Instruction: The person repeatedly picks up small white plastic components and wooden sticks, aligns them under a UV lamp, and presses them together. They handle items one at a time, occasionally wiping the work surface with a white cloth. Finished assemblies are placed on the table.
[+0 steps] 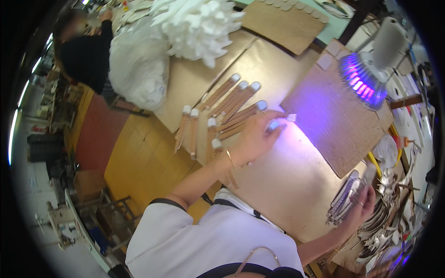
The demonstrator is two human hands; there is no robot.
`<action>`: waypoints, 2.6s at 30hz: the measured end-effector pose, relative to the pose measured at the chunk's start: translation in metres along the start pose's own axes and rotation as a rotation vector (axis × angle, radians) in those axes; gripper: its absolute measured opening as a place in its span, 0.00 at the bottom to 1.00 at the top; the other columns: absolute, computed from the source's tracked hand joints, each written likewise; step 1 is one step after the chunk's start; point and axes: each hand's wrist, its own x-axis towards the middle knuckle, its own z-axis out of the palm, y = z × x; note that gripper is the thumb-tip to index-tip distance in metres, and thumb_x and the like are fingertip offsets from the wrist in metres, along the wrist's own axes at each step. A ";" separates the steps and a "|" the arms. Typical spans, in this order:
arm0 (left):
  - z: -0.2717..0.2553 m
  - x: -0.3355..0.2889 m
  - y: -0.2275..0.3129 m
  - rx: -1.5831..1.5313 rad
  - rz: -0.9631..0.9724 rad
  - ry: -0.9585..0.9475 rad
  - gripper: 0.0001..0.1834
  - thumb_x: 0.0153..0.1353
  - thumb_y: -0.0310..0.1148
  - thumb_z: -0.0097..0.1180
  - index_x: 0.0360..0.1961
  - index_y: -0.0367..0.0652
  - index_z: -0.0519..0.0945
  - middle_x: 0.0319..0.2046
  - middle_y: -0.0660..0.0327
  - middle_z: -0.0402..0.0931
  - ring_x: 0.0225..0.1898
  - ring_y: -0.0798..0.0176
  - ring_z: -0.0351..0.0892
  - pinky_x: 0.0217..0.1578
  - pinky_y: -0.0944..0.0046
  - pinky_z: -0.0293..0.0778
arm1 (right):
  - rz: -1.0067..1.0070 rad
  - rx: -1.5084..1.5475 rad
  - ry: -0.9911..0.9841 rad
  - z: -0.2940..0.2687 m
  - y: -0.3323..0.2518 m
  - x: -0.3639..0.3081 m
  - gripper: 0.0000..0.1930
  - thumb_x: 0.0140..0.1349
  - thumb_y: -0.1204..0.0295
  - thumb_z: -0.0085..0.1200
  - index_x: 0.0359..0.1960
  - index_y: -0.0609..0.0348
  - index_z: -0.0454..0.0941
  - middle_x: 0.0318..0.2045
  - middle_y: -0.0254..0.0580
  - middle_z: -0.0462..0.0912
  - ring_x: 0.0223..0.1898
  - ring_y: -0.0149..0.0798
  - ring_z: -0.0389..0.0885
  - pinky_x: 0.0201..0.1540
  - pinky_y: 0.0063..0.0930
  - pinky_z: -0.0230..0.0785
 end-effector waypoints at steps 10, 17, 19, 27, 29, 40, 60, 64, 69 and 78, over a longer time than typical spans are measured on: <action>-0.078 -0.031 -0.041 0.144 -0.160 0.235 0.14 0.59 0.30 0.60 0.46 0.38 0.80 0.34 0.59 0.82 0.37 0.66 0.79 0.39 0.68 0.75 | -0.079 -0.468 0.182 -0.046 0.031 -0.003 0.21 0.68 0.64 0.52 0.59 0.61 0.71 0.53 0.46 0.76 0.48 0.37 0.74 0.54 0.29 0.65; 0.015 -0.043 -0.040 0.592 0.224 0.092 0.19 0.54 0.30 0.62 0.48 0.39 0.77 0.32 0.51 0.77 0.32 0.47 0.78 0.36 0.55 0.75 | -0.228 -0.313 -0.220 0.053 -0.023 -0.035 0.13 0.63 0.73 0.55 0.49 0.63 0.78 0.35 0.43 0.81 0.37 0.35 0.79 0.44 0.29 0.70; 0.023 -0.042 -0.041 0.564 0.181 0.098 0.21 0.53 0.30 0.62 0.48 0.39 0.75 0.31 0.50 0.77 0.31 0.43 0.77 0.34 0.51 0.74 | -0.269 -0.292 -0.333 0.066 -0.035 -0.049 0.13 0.63 0.74 0.55 0.48 0.63 0.78 0.34 0.44 0.81 0.36 0.37 0.79 0.43 0.30 0.70; 0.023 -0.030 -0.022 0.022 -0.099 -0.108 0.25 0.57 0.20 0.56 0.58 0.38 0.70 0.34 0.54 0.82 0.33 0.65 0.82 0.36 0.68 0.77 | -0.263 -0.085 -0.577 0.110 -0.032 -0.068 0.16 0.61 0.70 0.57 0.49 0.65 0.77 0.36 0.47 0.80 0.37 0.39 0.80 0.40 0.31 0.71; 0.028 -0.033 -0.008 -0.410 -0.152 -0.129 0.24 0.60 0.18 0.53 0.58 0.37 0.69 0.37 0.54 0.82 0.37 0.71 0.81 0.39 0.72 0.77 | -0.117 0.081 -0.580 0.120 -0.029 -0.069 0.14 0.62 0.70 0.57 0.46 0.65 0.78 0.36 0.41 0.81 0.38 0.35 0.78 0.42 0.29 0.70; 0.043 0.026 0.029 0.042 0.178 -0.152 0.15 0.62 0.26 0.57 0.50 0.33 0.76 0.35 0.56 0.83 0.37 0.70 0.81 0.38 0.68 0.78 | 0.226 0.553 -0.501 0.119 0.001 -0.021 0.12 0.67 0.67 0.52 0.40 0.67 0.78 0.33 0.40 0.82 0.33 0.31 0.80 0.38 0.26 0.73; 0.060 0.245 -0.005 0.516 0.634 0.133 0.07 0.60 0.31 0.58 0.34 0.38 0.80 0.29 0.56 0.76 0.32 0.60 0.76 0.36 0.61 0.71 | 0.435 0.645 -0.417 0.121 0.040 0.021 0.12 0.71 0.65 0.47 0.39 0.64 0.74 0.29 0.41 0.82 0.29 0.31 0.82 0.32 0.23 0.75; 0.052 0.257 -0.005 -0.311 0.438 -0.123 0.06 0.58 0.31 0.60 0.31 0.39 0.79 0.26 0.56 0.76 0.29 0.58 0.75 0.33 0.60 0.70 | 0.442 0.614 -0.407 0.121 0.037 0.021 0.13 0.71 0.65 0.47 0.38 0.64 0.74 0.29 0.41 0.82 0.29 0.31 0.82 0.32 0.23 0.74; 0.067 0.241 -0.017 0.651 0.768 0.224 0.05 0.58 0.28 0.59 0.34 0.39 0.77 0.29 0.55 0.76 0.29 0.53 0.75 0.32 0.58 0.70 | 0.439 0.591 -0.385 0.123 0.033 0.020 0.13 0.71 0.64 0.47 0.38 0.63 0.73 0.28 0.41 0.82 0.29 0.31 0.83 0.30 0.23 0.73; 0.060 0.192 -0.013 0.569 0.964 0.382 0.05 0.60 0.26 0.55 0.37 0.38 0.76 0.31 0.55 0.76 0.32 0.52 0.77 0.33 0.58 0.72 | 0.451 0.531 -0.357 0.124 0.030 0.019 0.12 0.71 0.65 0.46 0.38 0.63 0.73 0.28 0.42 0.82 0.28 0.31 0.83 0.29 0.23 0.73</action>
